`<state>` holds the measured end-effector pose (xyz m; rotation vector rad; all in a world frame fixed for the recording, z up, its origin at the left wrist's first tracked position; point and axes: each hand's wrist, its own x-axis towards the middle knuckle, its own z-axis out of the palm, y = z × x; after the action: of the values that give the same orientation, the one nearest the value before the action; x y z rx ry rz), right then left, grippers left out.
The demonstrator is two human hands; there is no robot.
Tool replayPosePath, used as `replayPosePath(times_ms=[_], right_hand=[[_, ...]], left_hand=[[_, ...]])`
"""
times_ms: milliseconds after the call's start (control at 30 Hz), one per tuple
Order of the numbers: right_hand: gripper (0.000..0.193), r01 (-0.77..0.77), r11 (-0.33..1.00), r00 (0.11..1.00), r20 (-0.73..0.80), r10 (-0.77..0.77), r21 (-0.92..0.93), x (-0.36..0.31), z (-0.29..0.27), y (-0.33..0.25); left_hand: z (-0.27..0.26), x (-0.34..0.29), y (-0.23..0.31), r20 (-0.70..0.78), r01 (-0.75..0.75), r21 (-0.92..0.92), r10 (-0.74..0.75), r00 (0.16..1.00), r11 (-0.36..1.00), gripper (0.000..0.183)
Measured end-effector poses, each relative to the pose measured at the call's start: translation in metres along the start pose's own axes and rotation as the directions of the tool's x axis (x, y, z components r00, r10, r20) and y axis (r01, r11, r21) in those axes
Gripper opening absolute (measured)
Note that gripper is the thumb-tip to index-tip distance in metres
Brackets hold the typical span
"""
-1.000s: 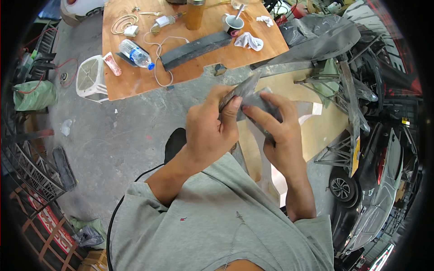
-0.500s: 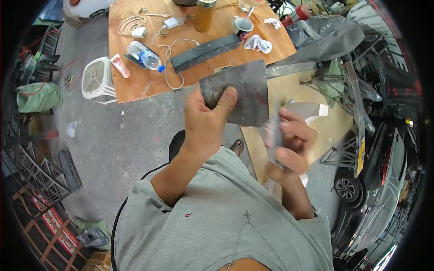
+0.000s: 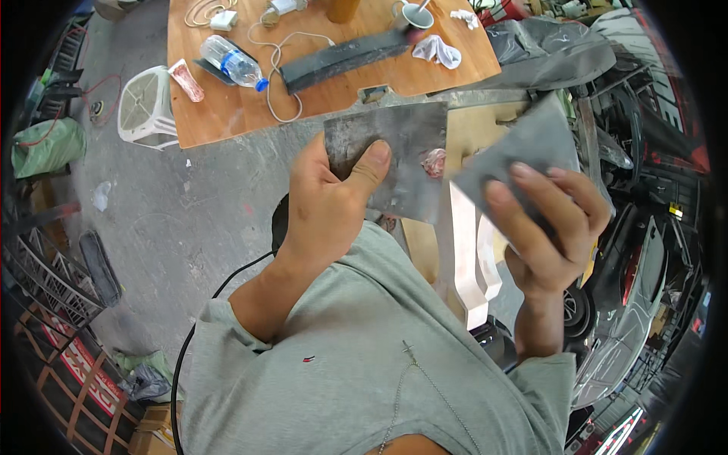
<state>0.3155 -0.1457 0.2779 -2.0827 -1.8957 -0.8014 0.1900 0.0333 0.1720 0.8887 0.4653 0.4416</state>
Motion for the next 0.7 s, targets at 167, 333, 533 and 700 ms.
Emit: replayPosePath(times_ms=[167, 333, 533, 700], right_hand=[[0.033, 0.04, 0.999, 0.985, 0.165, -0.044, 0.025, 0.017, 0.002, -0.002], [0.031, 0.043, 0.999, 0.993, 0.11, -0.046, 0.021, 0.01, 0.016, 0.006], [0.033, -0.042, 0.99, 0.996, 0.08, 0.031, 0.135, -0.007, 0.028, 0.008], [0.06, -0.198, 0.809, 0.923, -0.174, 0.344, 0.553, -0.025, 0.055, -0.007]], left_hand=[[0.012, -0.006, 0.005, -0.018, 0.017, 0.084, -0.016, 1.0, 0.996, 0.019], [0.021, 0.001, 0.006, -0.038, 0.025, 0.016, -0.025, 0.999, 1.0, 0.019], [0.02, 0.006, 0.004, -0.05, -0.063, -0.01, 0.063, 0.997, 0.998, 0.018], [0.03, -0.001, 0.008, 0.008, -0.046, -0.181, 0.048, 0.999, 0.982, 0.019]])
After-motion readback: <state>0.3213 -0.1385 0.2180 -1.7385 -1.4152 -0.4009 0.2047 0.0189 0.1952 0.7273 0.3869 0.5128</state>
